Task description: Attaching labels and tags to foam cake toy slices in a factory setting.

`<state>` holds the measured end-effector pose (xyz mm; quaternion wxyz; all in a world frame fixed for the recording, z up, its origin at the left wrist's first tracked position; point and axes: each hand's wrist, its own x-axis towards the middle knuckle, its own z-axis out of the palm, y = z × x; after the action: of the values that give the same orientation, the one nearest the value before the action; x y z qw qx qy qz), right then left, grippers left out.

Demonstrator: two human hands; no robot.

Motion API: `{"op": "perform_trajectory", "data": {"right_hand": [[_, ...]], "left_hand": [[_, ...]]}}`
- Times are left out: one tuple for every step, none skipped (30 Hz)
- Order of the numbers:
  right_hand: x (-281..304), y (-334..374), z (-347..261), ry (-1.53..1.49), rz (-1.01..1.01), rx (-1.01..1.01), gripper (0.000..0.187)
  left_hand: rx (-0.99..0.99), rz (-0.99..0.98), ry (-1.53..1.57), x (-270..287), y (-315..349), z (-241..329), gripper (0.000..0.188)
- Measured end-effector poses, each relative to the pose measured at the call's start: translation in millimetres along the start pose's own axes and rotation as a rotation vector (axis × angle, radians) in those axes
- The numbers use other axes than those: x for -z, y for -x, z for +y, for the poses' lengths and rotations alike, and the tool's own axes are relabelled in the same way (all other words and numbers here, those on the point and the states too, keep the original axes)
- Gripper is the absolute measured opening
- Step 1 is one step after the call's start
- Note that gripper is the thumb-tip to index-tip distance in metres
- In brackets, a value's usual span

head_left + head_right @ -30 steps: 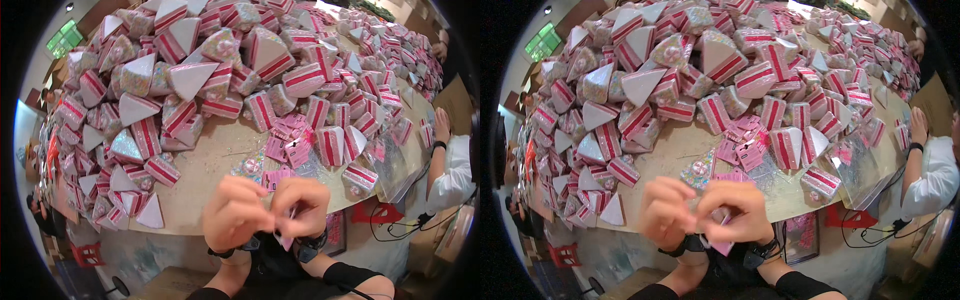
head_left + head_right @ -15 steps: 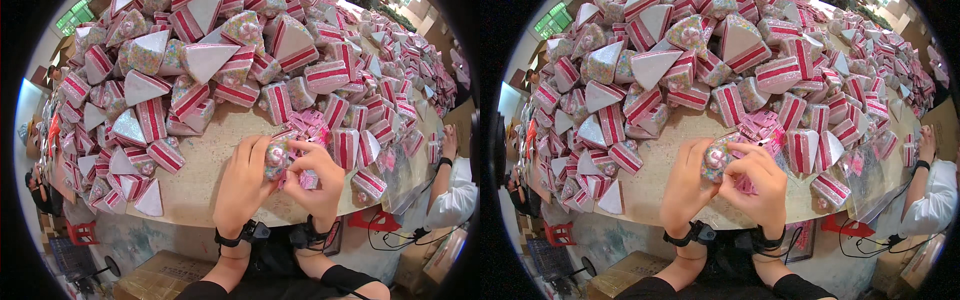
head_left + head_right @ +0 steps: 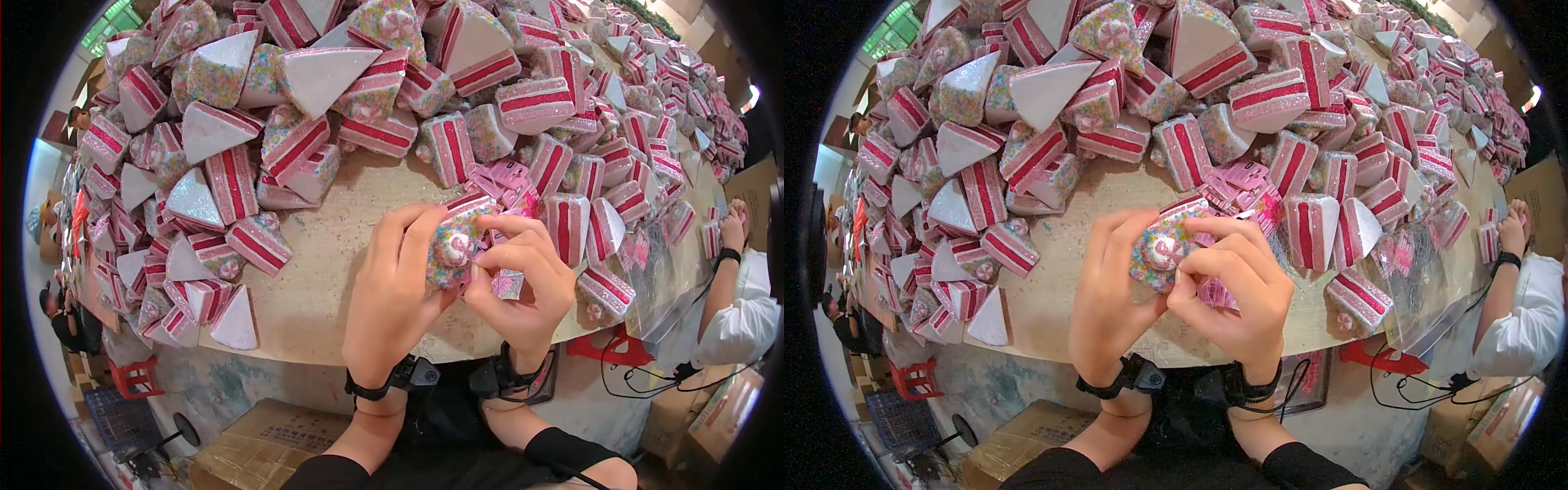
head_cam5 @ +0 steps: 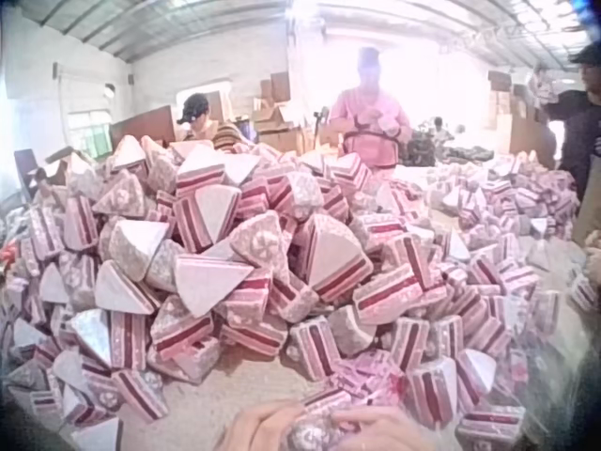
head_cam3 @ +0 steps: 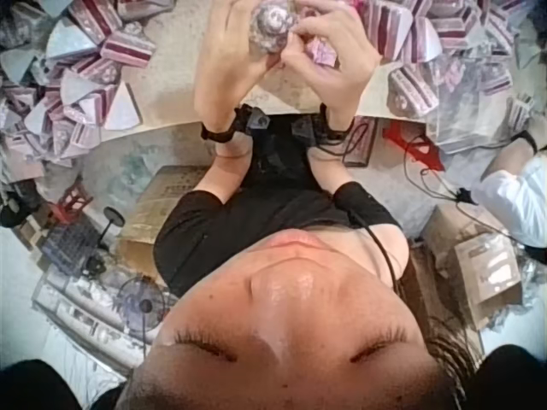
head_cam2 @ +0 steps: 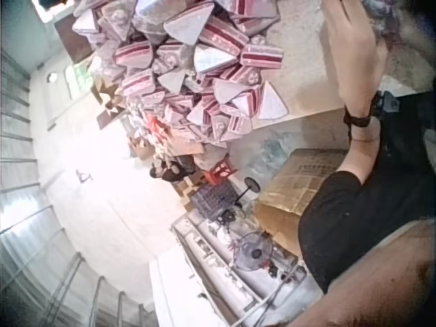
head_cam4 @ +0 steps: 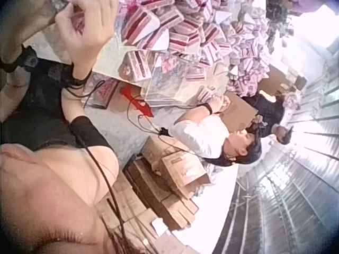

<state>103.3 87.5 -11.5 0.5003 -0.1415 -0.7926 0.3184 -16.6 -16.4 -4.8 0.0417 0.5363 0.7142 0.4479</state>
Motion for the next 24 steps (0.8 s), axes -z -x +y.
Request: {"op": "perform_trajectory", "data": {"right_hand": [[-1,0,0,0.001,0.005,0.014,0.026],[-1,-1,0,0.003,0.009,0.028,0.026],[-1,-1,0,0.005,0.012,0.029,0.026],[-2,-1,0,0.007,0.015,0.030,0.026],[-2,-1,-1,0.010,0.017,0.031,0.027],[-3,-1,-1,0.016,0.018,0.032,0.027],[-3,-1,-1,0.023,0.020,0.035,0.027],[-4,-1,-1,0.030,0.022,0.037,0.027],[-4,-1,-2,0.043,0.021,0.042,0.027],[-4,-1,-2,0.054,0.018,0.045,0.027],[-5,0,-2,0.065,0.016,0.049,0.027],[-5,0,-2,0.090,0.022,0.066,0.027],[-6,-1,-4,0.114,0.029,0.083,0.027],[-7,-1,-5,0.138,0.035,0.100,0.027],[-9,0,-5,0.145,0.042,0.105,0.027],[-10,0,-5,0.154,0.048,0.110,0.027],[-11,1,-5,0.163,0.055,0.115,0.028],[-11,1,-5,0.164,0.048,0.114,0.028],[-11,2,-6,0.167,0.043,0.113,0.028],[-11,2,-6,0.169,0.037,0.112,0.029],[-10,2,-5,0.161,0.049,0.131,0.029],[-10,2,-4,0.150,0.061,0.150,0.029],[-10,1,-4,0.139,0.074,0.169,0.029],[-10,0,-4,0.108,0.085,0.166,0.028]], "left_hand": [[0.000,0.002,0.002,1,0,0,0.072],[0.000,0.004,0.004,1,0,1,0.072],[0.001,0.006,0.002,2,0,1,0.072],[0.001,0.008,0.002,2,0,0,0.072],[0.002,0.010,0.001,2,0,0,0.072],[-0.003,0.012,0.000,2,0,0,0.073],[-0.009,0.014,0.000,1,0,-1,0.074],[-0.016,0.016,0.000,1,0,-1,0.075],[-0.014,0.014,-0.007,2,0,-1,0.076],[-0.011,0.012,-0.016,2,0,-2,0.077],[-0.009,0.010,-0.024,3,0,-3,0.078],[-0.013,0.027,-0.035,3,1,-3,0.077],[-0.018,0.044,-0.047,3,2,-5,0.077],[-0.022,0.060,-0.059,4,2,-5,0.077],[-0.030,0.066,-0.080,5,2,-5,0.076],[-0.038,0.072,-0.100,6,1,-4,0.075],[-0.047,0.078,-0.119,6,0,-4,0.074],[-0.052,0.085,-0.126,6,0,-4,0.074],[-0.058,0.091,-0.131,6,0,-5,0.074],[-0.064,0.097,-0.136,5,0,-5,0.075],[-0.049,0.093,-0.116,5,0,-4,0.076],[-0.034,0.089,-0.099,6,1,-2,0.077],[-0.018,0.085,-0.081,7,1,0,0.078],[-0.024,0.096,-0.063,7,1,0,0.079]]}}
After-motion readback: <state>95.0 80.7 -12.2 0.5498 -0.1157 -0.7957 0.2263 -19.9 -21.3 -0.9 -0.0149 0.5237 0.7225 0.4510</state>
